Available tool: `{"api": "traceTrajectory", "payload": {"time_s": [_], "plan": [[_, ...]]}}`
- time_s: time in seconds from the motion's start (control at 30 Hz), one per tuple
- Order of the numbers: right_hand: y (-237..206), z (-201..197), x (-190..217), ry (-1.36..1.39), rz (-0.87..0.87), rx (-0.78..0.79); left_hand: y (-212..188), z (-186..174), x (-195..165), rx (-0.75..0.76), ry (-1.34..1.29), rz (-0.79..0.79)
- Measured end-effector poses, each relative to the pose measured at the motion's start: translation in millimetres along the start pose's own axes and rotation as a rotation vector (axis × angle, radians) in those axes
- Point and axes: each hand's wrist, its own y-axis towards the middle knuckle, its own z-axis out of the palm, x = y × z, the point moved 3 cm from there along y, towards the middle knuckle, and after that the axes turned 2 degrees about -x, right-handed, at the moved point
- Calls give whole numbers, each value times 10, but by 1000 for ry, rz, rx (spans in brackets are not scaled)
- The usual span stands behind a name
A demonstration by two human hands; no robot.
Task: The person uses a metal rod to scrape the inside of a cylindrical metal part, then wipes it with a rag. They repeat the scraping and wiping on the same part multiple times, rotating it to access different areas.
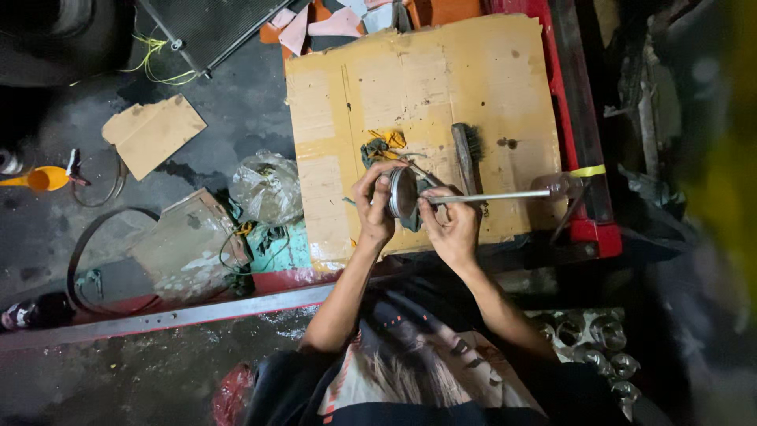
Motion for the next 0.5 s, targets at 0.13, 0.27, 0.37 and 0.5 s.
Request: {"api": "traceTrajectory", "payload": {"time_s": [0.13, 0.27, 0.37, 0.5], "plan": [[-6, -30, -22, 54, 53, -26, 3, 1, 22, 12, 123, 1], [46, -88, 75, -125, -105, -3, -5, 5, 58, 12, 92, 0], [61, -131, 138, -152, -113, -37, -26, 13, 96, 6, 37, -35], [-42, -134, 226, -177, -143, 55, -11, -24, 125, -63, -285, -126]]}}
